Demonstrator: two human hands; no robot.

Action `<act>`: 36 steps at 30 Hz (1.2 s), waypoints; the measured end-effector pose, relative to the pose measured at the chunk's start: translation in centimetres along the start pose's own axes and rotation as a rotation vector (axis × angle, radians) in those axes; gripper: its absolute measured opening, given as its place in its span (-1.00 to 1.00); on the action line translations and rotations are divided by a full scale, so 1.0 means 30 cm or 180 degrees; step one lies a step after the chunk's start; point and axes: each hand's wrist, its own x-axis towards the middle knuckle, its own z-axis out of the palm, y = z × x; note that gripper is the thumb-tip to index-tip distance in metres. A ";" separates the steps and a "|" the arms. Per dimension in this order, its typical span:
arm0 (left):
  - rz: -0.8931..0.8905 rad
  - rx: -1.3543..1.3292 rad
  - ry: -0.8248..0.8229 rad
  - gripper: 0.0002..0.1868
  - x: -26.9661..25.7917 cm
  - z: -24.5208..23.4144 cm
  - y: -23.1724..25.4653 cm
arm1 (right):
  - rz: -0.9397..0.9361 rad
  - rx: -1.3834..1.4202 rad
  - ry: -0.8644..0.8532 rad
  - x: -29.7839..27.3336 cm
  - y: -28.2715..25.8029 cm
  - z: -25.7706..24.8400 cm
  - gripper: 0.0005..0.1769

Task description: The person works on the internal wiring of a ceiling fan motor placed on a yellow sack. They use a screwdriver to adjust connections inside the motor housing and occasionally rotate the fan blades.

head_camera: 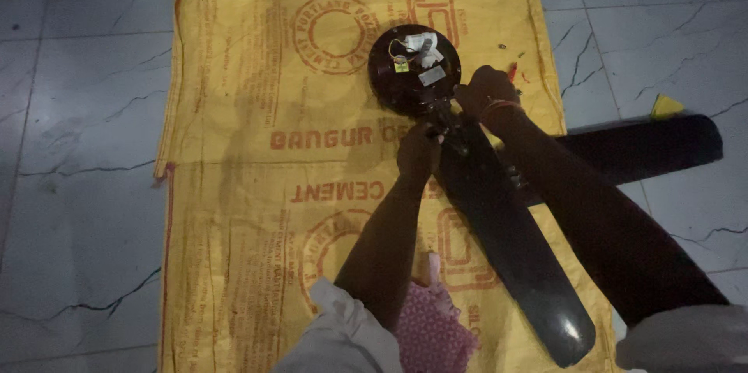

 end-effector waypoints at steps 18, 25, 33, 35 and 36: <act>-0.0084 0.0371 -0.0088 -0.55 0.008 -0.021 0.028 | -0.1560 -0.2148 -0.0360 -0.085 -0.182 -0.152 -0.87; 0.0172 0.0330 0.0088 -0.59 -0.007 -0.030 0.030 | -0.0325 -0.1085 -0.0240 -0.065 -0.156 -0.103 -0.65; 0.0140 0.0198 0.0038 -0.61 -0.032 -0.058 0.050 | 0.0863 0.0201 -0.0516 0.014 0.014 -0.038 -0.57; 0.0263 0.0254 0.0122 -0.57 -0.036 -0.056 0.050 | 0.0774 0.0351 -0.0550 0.014 0.035 -0.020 -0.52; 0.0325 0.0284 0.0164 -0.55 -0.037 -0.056 0.049 | 0.0650 0.0277 -0.0485 0.011 0.039 -0.014 -0.55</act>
